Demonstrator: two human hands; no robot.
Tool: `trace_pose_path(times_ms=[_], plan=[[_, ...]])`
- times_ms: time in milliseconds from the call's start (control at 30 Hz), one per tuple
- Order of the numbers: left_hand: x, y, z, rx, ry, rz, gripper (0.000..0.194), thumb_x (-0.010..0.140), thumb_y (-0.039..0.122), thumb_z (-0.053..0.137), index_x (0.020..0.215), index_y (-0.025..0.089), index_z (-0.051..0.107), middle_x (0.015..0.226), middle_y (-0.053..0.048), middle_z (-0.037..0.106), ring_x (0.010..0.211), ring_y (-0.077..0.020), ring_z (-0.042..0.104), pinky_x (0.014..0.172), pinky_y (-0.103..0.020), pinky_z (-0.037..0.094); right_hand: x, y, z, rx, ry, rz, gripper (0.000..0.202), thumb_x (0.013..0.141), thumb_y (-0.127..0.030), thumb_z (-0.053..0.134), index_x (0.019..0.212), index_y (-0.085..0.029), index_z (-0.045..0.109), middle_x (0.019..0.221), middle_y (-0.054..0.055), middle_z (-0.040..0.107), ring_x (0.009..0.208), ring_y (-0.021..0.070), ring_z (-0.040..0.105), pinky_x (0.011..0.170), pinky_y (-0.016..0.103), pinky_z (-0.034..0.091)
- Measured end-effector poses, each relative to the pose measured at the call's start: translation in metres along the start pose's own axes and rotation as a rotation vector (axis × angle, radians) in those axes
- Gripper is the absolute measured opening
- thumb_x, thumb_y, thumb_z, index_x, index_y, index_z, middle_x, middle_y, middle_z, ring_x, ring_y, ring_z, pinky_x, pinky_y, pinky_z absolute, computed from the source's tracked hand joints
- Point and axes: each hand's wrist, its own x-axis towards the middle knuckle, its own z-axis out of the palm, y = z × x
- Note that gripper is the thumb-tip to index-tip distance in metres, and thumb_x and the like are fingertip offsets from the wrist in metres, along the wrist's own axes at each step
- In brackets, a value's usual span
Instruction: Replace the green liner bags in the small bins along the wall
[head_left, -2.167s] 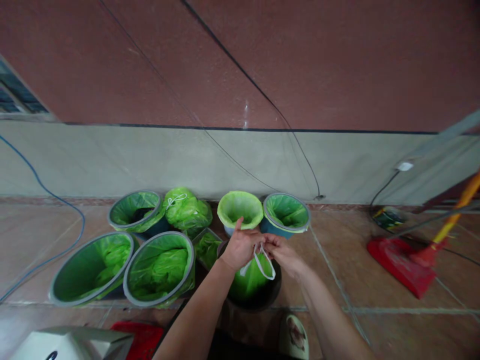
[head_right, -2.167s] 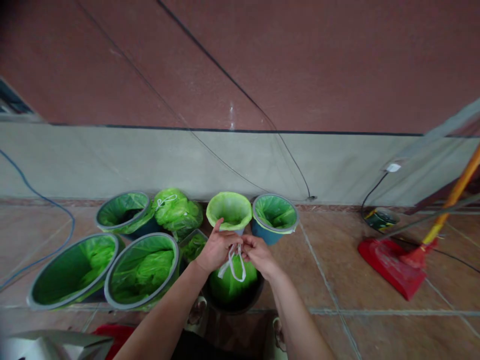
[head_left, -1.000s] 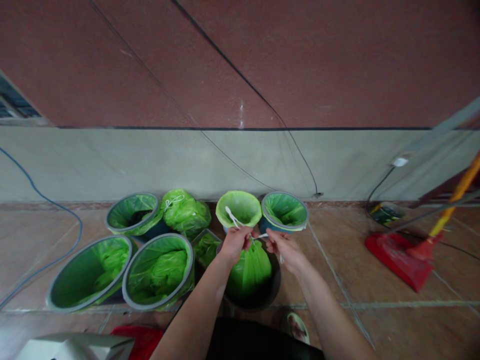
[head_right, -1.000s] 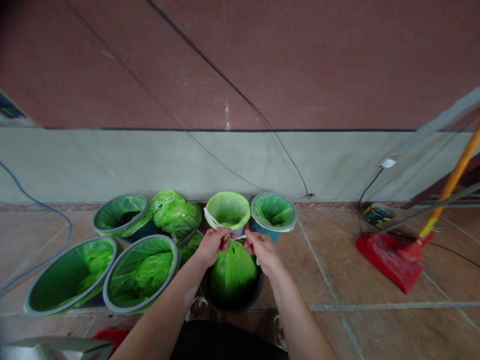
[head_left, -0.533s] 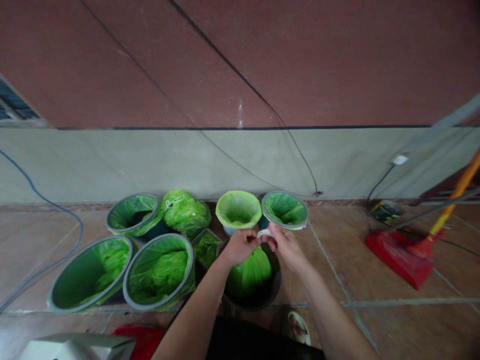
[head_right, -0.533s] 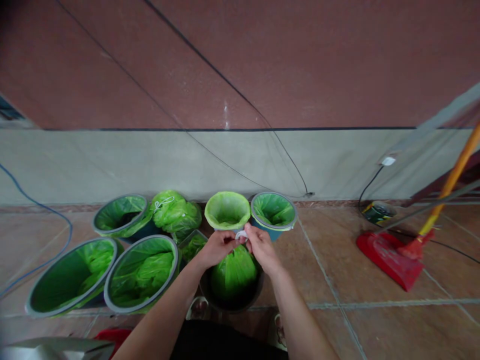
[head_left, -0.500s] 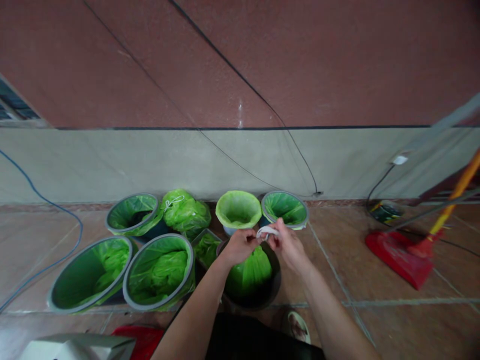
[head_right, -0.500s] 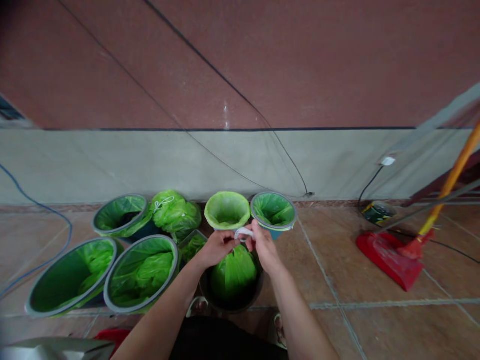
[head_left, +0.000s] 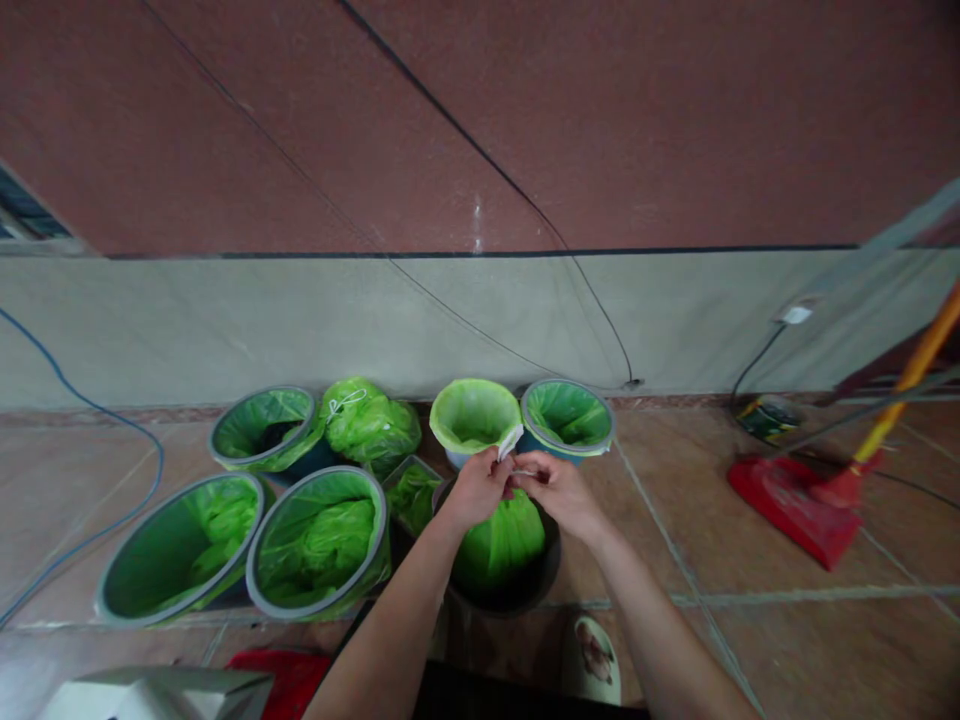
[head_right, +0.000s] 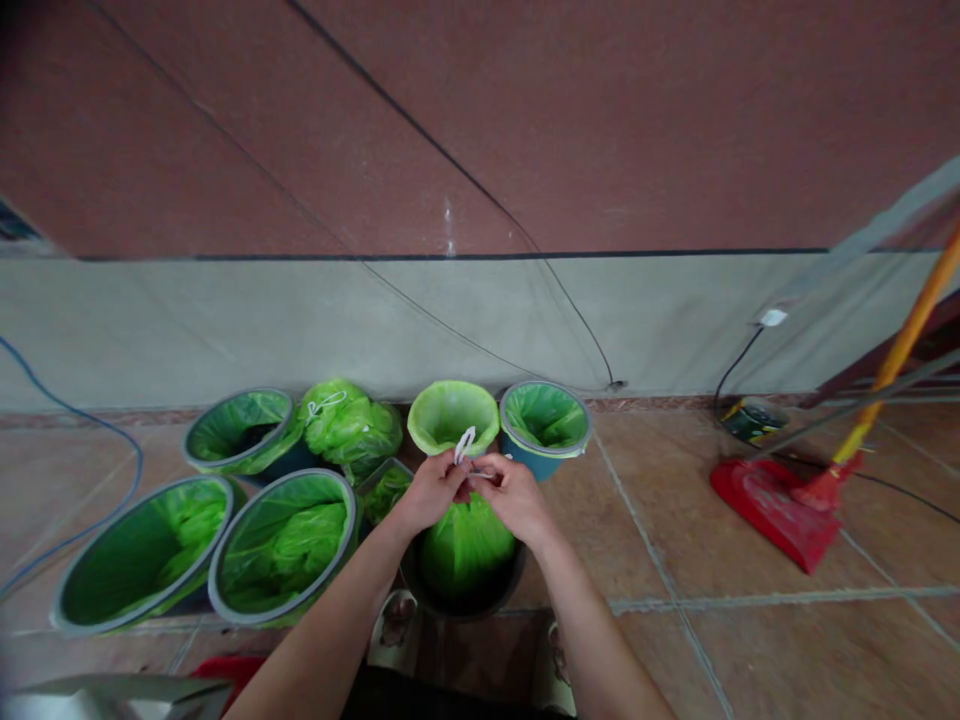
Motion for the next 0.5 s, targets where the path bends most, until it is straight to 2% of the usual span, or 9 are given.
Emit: trace_pose_path(times_ms=[167, 267, 400, 500], plan=[[0.001, 0.000, 0.003, -0.002, 0.065, -0.056, 0.021, 0.085, 0.033, 0.054, 0.077, 0.015, 0.059, 0.062, -0.001, 0.062, 0.053, -0.0109, 0.060, 0.050, -0.020, 0.045, -0.001, 0.000, 0.003, -0.112, 0.108, 0.036, 0.024, 0.075, -0.031, 0.063, 0.096, -0.019, 0.064, 0.077, 0.001, 0.070, 0.071, 0.0164, 0.064, 0.069, 0.029, 0.047], [-0.001, 0.005, 0.002, -0.132, 0.112, -0.131, 0.017, 0.079, 0.029, 0.061, 0.071, 0.014, 0.058, 0.059, -0.001, 0.062, 0.052, -0.0111, 0.061, 0.050, -0.020, 0.045, -0.002, -0.001, 0.005, -0.163, 0.173, 0.034, 0.022, 0.076, -0.031, 0.060, 0.094, -0.019, 0.064, 0.075, 0.001, 0.069, 0.068, 0.0157, 0.063, 0.067, 0.029, 0.046], [-0.003, 0.013, -0.002, -0.332, 0.134, -0.173, 0.017, 0.063, 0.024, 0.074, 0.069, 0.012, 0.062, 0.058, 0.001, 0.061, 0.051, -0.0091, 0.056, 0.052, -0.020, 0.043, -0.004, -0.003, 0.005, -0.098, 0.100, 0.037, 0.019, 0.075, -0.032, 0.059, 0.088, -0.019, 0.064, 0.070, 0.001, 0.068, 0.062, 0.0139, 0.061, 0.061, 0.026, 0.044], [-0.003, 0.013, -0.006, -0.293, 0.156, -0.092, 0.014, 0.057, 0.019, 0.075, 0.063, 0.012, 0.064, 0.056, 0.003, 0.059, 0.051, -0.0070, 0.051, 0.054, -0.020, 0.040, -0.005, 0.002, 0.005, -0.066, 0.027, 0.144, 0.019, 0.073, -0.031, 0.060, 0.086, -0.018, 0.063, 0.065, 0.000, 0.065, 0.052, 0.0121, 0.055, 0.051, 0.024, 0.040]])
